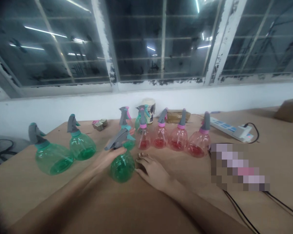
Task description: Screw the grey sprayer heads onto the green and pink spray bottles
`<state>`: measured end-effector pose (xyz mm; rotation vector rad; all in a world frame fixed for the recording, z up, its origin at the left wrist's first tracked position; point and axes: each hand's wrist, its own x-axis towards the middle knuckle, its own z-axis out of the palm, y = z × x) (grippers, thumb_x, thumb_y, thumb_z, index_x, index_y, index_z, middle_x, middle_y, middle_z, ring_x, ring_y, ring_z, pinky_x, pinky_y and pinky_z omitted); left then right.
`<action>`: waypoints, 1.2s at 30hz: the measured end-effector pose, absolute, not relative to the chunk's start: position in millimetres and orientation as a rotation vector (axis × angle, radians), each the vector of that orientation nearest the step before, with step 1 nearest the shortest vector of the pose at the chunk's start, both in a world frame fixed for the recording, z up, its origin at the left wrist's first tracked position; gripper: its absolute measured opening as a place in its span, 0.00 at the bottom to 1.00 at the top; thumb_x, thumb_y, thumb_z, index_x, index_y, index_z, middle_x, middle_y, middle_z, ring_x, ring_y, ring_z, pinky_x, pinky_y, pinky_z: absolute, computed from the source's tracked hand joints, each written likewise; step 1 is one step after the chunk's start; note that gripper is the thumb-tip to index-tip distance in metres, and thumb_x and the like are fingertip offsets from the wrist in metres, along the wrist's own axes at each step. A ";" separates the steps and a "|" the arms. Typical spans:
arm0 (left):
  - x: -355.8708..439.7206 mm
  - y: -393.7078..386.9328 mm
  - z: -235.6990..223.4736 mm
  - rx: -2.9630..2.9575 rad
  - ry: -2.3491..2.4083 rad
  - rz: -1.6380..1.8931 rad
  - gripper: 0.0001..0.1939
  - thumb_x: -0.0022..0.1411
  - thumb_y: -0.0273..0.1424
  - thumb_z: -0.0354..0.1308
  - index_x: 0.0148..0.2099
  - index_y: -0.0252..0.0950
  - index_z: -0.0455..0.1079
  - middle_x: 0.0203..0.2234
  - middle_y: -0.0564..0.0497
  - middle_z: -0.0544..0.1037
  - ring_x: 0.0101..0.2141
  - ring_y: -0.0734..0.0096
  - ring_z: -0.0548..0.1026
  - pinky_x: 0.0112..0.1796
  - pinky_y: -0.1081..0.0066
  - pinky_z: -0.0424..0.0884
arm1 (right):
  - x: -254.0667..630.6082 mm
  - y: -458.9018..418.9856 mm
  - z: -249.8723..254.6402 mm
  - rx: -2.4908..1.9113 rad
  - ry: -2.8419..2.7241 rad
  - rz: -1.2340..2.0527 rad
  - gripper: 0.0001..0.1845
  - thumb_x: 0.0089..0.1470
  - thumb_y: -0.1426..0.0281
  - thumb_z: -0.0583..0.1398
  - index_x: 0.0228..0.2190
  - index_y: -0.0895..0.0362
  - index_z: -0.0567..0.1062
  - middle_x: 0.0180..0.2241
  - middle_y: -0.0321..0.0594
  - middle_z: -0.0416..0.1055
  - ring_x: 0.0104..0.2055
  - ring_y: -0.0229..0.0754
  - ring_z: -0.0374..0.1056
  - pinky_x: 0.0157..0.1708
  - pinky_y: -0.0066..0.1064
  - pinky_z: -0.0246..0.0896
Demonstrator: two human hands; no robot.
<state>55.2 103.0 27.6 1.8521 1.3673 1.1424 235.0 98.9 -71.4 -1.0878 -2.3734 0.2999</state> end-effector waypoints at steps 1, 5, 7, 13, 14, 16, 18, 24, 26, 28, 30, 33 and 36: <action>56.3 103.4 29.4 1.829 1.348 1.119 0.12 0.48 0.29 0.55 0.38 0.38 0.71 0.27 0.52 0.77 0.34 0.61 0.75 0.37 0.63 0.71 | 235.2 98.8 -71.2 -1.095 -2.373 0.304 0.20 0.57 0.63 0.51 0.49 0.58 0.67 0.53 0.45 0.64 0.58 0.45 0.55 0.58 0.40 0.50; 59.8 103.4 35.9 1.785 1.092 1.057 0.11 0.48 0.24 0.52 0.34 0.39 0.72 0.28 0.53 0.78 0.43 0.64 0.73 0.44 0.65 0.68 | 235.2 98.8 -71.0 -1.104 -2.367 0.319 0.20 0.58 0.63 0.51 0.49 0.57 0.67 0.53 0.45 0.63 0.58 0.44 0.54 0.58 0.40 0.49; 59.3 103.8 35.6 1.779 1.052 1.043 0.13 0.47 0.22 0.51 0.34 0.40 0.72 0.29 0.54 0.78 0.44 0.66 0.73 0.45 0.67 0.67 | 235.1 98.8 -71.1 -1.099 -2.363 0.324 0.20 0.58 0.63 0.51 0.50 0.57 0.67 0.53 0.45 0.64 0.58 0.44 0.54 0.58 0.41 0.49; 56.2 106.3 26.1 1.792 1.153 1.056 0.09 0.49 0.26 0.52 0.32 0.40 0.73 0.33 0.53 0.79 0.42 0.64 0.74 0.46 0.64 0.66 | 235.1 99.0 -71.5 -1.072 -2.346 0.325 0.20 0.57 0.62 0.51 0.49 0.57 0.67 0.52 0.45 0.65 0.58 0.44 0.55 0.57 0.42 0.50; 56.8 106.1 26.0 1.800 1.148 1.056 0.10 0.50 0.26 0.52 0.32 0.40 0.73 0.31 0.53 0.79 0.42 0.64 0.74 0.47 0.64 0.66 | 235.1 99.1 -71.7 -1.071 -2.347 0.323 0.20 0.57 0.62 0.51 0.49 0.58 0.67 0.52 0.45 0.65 0.58 0.44 0.55 0.57 0.42 0.50; 58.9 104.5 27.8 1.808 1.141 1.071 0.10 0.50 0.25 0.51 0.31 0.41 0.73 0.29 0.53 0.79 0.43 0.64 0.74 0.48 0.64 0.65 | 234.9 99.4 -72.6 -1.069 -2.346 0.320 0.20 0.57 0.63 0.51 0.49 0.58 0.67 0.52 0.45 0.65 0.57 0.44 0.55 0.57 0.41 0.50; 61.0 101.6 31.5 1.800 1.149 1.077 0.10 0.50 0.25 0.51 0.32 0.41 0.73 0.28 0.53 0.79 0.45 0.63 0.73 0.48 0.63 0.65 | 234.7 100.0 -73.6 -1.063 -2.339 0.321 0.20 0.57 0.63 0.51 0.49 0.57 0.67 0.52 0.45 0.65 0.58 0.45 0.55 0.57 0.42 0.50; 60.0 98.3 37.1 1.798 1.195 1.032 0.11 0.48 0.25 0.54 0.33 0.42 0.72 0.28 0.53 0.79 0.44 0.60 0.73 0.46 0.62 0.67 | 234.9 100.7 -74.1 -1.054 -2.339 0.325 0.20 0.57 0.63 0.51 0.50 0.56 0.67 0.51 0.44 0.65 0.57 0.44 0.55 0.57 0.42 0.50; 58.3 100.9 34.5 1.806 1.187 1.044 0.11 0.48 0.25 0.53 0.33 0.42 0.72 0.28 0.53 0.79 0.43 0.61 0.74 0.46 0.62 0.68 | 235.3 100.2 -73.2 -1.057 -2.343 0.323 0.20 0.57 0.63 0.51 0.49 0.56 0.67 0.51 0.44 0.65 0.57 0.44 0.55 0.57 0.42 0.51; 57.8 103.6 31.1 1.814 1.152 1.073 0.11 0.50 0.25 0.51 0.33 0.41 0.72 0.27 0.53 0.79 0.42 0.63 0.74 0.46 0.63 0.67 | 235.6 99.7 -72.4 -1.070 -2.345 0.323 0.20 0.57 0.63 0.51 0.49 0.57 0.67 0.51 0.44 0.66 0.57 0.44 0.55 0.57 0.41 0.51; 59.0 104.6 29.0 1.822 1.118 1.106 0.11 0.51 0.25 0.51 0.34 0.41 0.72 0.27 0.54 0.79 0.43 0.65 0.74 0.48 0.64 0.66 | 235.6 99.4 -71.9 -1.078 -2.347 0.321 0.20 0.57 0.63 0.51 0.49 0.57 0.67 0.51 0.45 0.66 0.57 0.44 0.55 0.57 0.40 0.50; 63.4 102.6 30.3 1.841 1.119 1.137 0.10 0.52 0.26 0.52 0.34 0.42 0.72 0.27 0.54 0.79 0.44 0.66 0.73 0.49 0.64 0.65 | 235.4 99.7 -72.1 -1.068 -2.346 0.316 0.20 0.57 0.63 0.51 0.49 0.57 0.67 0.52 0.45 0.65 0.57 0.44 0.55 0.57 0.40 0.50; 67.0 99.7 33.9 1.855 1.156 1.131 0.10 0.51 0.25 0.52 0.34 0.42 0.72 0.27 0.53 0.79 0.45 0.64 0.73 0.48 0.62 0.65 | 235.1 100.2 -72.8 -1.056 -2.337 0.322 0.20 0.57 0.63 0.51 0.49 0.56 0.67 0.51 0.44 0.65 0.57 0.44 0.55 0.57 0.41 0.50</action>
